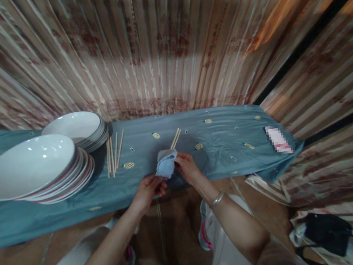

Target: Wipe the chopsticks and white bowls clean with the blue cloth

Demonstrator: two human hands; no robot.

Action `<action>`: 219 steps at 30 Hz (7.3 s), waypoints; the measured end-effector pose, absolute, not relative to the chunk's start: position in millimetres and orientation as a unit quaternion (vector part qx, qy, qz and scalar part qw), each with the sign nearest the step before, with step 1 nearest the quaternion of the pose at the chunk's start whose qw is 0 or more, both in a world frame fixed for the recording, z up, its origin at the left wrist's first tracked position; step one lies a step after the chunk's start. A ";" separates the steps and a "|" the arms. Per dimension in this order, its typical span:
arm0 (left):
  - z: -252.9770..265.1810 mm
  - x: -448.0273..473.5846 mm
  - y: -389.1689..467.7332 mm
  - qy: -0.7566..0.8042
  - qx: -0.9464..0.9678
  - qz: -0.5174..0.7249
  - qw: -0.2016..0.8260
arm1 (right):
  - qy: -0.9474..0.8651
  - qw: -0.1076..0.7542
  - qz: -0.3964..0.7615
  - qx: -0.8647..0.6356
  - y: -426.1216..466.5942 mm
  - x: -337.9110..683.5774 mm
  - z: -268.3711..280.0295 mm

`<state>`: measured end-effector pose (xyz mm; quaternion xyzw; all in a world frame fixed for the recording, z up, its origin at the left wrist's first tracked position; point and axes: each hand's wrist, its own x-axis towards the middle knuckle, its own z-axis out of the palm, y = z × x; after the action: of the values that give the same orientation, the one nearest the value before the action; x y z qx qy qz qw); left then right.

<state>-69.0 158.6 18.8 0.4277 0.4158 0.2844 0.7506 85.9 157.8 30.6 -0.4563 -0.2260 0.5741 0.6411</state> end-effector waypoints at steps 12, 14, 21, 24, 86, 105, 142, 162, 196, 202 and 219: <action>19.2 -71.8 164.3 0.412 0.448 0.320 0.726 | -0.235 0.608 0.597 -0.468 153.8 67.2 18.2; 21.2 -71.9 163.9 0.412 0.444 0.315 0.731 | -0.237 0.608 0.595 -0.469 154.6 69.4 18.8; 24.2 -72.7 160.7 0.410 0.442 0.290 0.744 | -0.223 0.633 0.576 -0.466 159.4 84.8 23.6; 22.6 -72.7 158.9 0.416 0.442 0.273 0.746 | -0.227 0.655 0.564 -0.449 161.0 94.0 27.3; 19.3 -69.0 159.1 0.415 0.434 0.264 0.755 | -0.244 0.602 0.599 -0.468 156.9 76.1 22.3; 45.3 -84.5 188.0 0.455 0.383 0.411 0.691 | -0.352 0.443 0.689 -0.452 135.3 59.4 18.8; 39.9 -81.5 183.3 0.448 0.403 0.380 0.702 | -0.354 0.417 0.695 -0.466 133.2 62.9 15.4; 47.9 -96.9 200.1 0.468 0.377 0.414 0.684 | -0.355 0.360 0.742 -0.440 122.1 59.7 18.8; 39.7 -76.9 181.2 0.446 0.402 0.377 0.705 | -0.342 0.430 0.702 -0.453 130.6 62.0 21.5; 38.3 -80.9 188.8 0.463 0.398 0.413 0.676 | -0.350 0.397 0.719 -0.450 127.1 60.7 22.2; 44.3 -97.0 208.7 0.483 0.353 0.471 0.649 | -0.373 0.347 0.747 -0.427 115.9 57.7 20.8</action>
<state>-97.0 208.7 44.3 0.3525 0.4829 0.4706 0.6489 57.7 115.9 20.8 -0.4273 -0.3728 0.7472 0.3466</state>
